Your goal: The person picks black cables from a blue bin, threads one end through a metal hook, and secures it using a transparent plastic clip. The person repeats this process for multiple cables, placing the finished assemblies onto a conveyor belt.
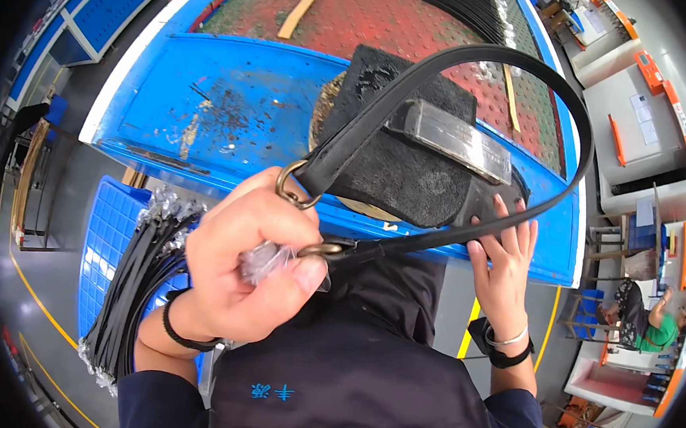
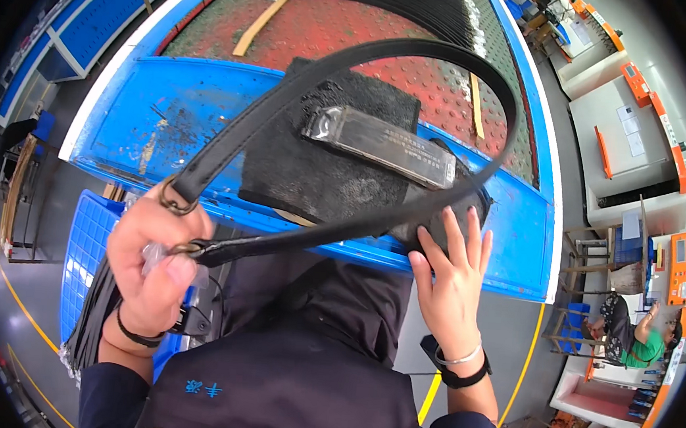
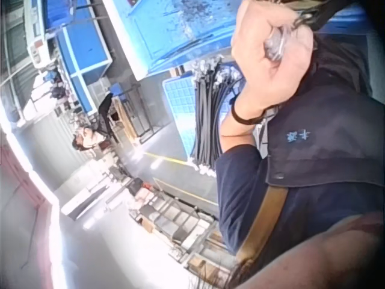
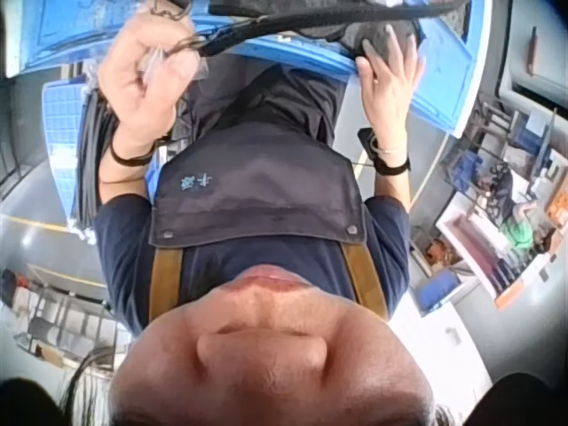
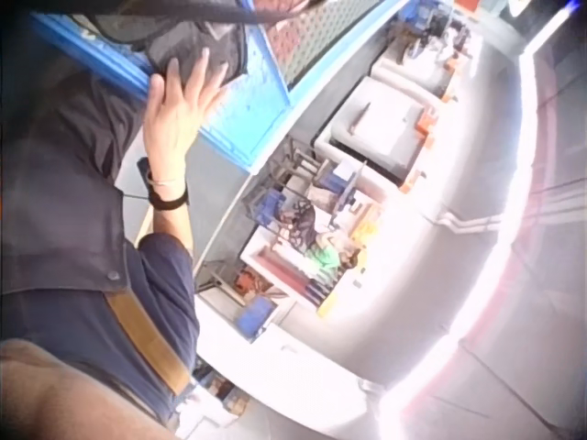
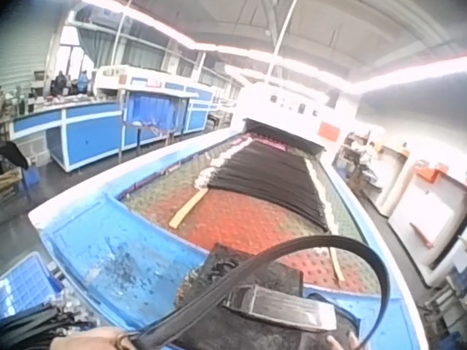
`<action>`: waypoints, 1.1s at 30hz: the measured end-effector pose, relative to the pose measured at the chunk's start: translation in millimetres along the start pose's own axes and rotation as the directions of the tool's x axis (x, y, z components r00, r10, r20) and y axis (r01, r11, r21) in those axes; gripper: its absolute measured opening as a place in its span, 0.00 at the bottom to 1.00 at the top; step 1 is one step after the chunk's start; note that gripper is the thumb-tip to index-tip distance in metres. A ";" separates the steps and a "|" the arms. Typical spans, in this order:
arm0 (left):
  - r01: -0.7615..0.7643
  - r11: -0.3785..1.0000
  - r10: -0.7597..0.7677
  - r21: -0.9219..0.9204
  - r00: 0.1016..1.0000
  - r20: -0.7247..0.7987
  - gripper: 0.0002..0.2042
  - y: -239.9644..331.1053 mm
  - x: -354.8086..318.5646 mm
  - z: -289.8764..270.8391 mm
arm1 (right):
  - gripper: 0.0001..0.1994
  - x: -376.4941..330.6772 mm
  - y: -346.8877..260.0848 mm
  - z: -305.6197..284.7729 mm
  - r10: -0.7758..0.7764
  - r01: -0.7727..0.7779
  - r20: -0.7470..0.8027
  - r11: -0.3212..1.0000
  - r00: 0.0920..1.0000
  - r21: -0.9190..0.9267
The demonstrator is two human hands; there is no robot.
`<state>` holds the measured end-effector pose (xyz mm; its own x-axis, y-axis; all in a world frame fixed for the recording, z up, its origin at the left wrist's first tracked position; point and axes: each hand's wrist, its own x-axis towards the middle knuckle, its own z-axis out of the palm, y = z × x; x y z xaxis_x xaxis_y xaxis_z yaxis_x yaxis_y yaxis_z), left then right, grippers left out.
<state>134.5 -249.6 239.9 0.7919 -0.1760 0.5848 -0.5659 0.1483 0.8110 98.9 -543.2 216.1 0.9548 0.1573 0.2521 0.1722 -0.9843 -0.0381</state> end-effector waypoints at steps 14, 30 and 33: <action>0.215 0.916 -0.275 -0.337 0.951 -0.139 0.09 38.7 -24.7 26.6 | 0.11 -11.9 -46.0 -63.8 -0.062 0.200 -0.288 0.854 0.956 0.481; -0.201 0.697 0.320 0.689 0.946 -0.048 0.17 59.1 -71.9 42.9 | 0.16 -10.0 -153.0 -57.1 -0.138 0.195 -0.157 0.329 0.978 0.924; -0.224 0.696 0.279 0.682 0.960 0.031 0.13 62.9 -62.6 39.0 | 0.14 -7.7 -142.9 -54.3 -0.111 0.160 -0.139 0.208 0.984 0.965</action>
<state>40.3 -267.3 255.0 0.5951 -0.1576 0.7880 -0.7279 -0.5213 0.4455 53.7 -408.1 272.1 0.8869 0.2528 0.3866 0.4219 -0.1025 -0.9008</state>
